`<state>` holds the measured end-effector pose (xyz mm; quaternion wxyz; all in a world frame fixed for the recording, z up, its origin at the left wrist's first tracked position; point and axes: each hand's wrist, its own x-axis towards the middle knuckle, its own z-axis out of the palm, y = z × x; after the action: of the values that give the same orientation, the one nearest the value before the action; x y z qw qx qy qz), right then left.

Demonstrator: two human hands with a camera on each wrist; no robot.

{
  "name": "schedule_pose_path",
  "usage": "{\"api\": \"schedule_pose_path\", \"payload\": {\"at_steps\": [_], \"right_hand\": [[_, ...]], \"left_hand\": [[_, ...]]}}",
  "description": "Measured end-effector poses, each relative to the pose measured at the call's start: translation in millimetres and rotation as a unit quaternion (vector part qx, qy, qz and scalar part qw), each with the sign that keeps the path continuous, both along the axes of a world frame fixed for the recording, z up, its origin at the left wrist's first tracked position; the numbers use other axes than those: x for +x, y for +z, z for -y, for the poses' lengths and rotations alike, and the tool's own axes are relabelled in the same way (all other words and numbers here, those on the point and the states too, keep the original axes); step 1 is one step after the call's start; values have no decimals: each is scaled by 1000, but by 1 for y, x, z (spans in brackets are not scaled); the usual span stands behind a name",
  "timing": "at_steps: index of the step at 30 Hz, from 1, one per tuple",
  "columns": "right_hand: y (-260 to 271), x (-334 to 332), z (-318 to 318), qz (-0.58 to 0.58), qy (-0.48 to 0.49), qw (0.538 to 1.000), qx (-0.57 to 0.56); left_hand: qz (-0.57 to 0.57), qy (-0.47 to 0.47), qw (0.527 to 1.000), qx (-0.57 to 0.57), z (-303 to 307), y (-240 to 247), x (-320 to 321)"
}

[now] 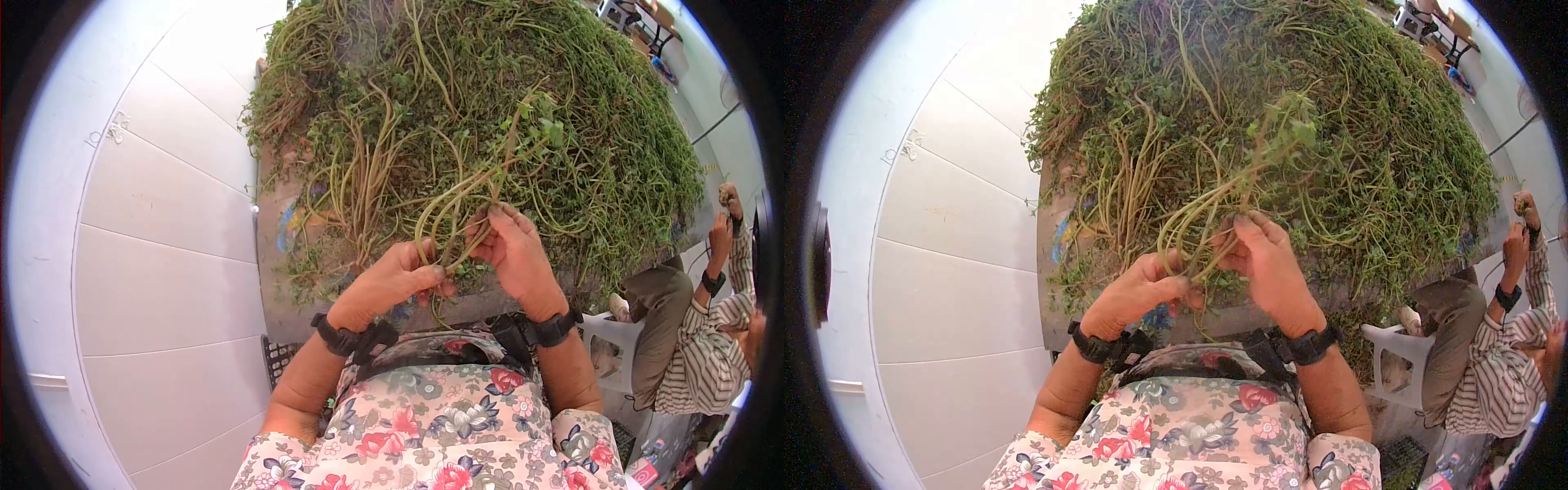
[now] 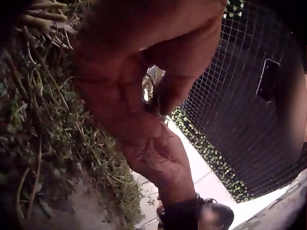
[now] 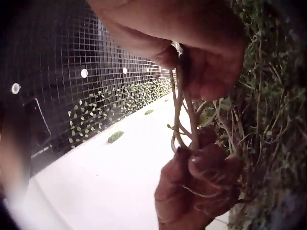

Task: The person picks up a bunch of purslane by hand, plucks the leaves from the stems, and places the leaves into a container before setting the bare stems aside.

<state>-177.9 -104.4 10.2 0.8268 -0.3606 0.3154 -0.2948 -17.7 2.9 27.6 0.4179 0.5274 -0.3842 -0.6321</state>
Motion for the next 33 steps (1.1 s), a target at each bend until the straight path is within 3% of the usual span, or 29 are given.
{"api": "schedule_pose_path", "payload": {"at_steps": [2,8,12,15,17,20,26,30,33], "right_hand": [[-7,1,2,32,-25,999,18],[-7,4,-1,-53,-30,996,-64],[-15,9,-4,7,-84,994,-75],[-13,12,-8,-15,-82,993,-85],[-11,10,-9,-24,-66,996,-53],[-14,8,-8,63,-79,989,108],[-9,30,-10,274,-81,949,130],[-3,41,-23,130,-111,985,17],[-5,39,-13,62,-112,992,-19]], "left_hand": [[15,3,1000,2,2,-3,0],[56,72,996,-10,6,-17,-2],[103,91,990,-22,10,-26,-3],[94,119,988,-40,12,-26,-8],[24,130,990,-44,11,-22,-3],[3,133,990,-41,12,-22,1],[105,186,975,-52,25,-32,-8],[237,209,944,-97,36,-45,-8],[170,221,958,-62,39,-42,-14]]}}
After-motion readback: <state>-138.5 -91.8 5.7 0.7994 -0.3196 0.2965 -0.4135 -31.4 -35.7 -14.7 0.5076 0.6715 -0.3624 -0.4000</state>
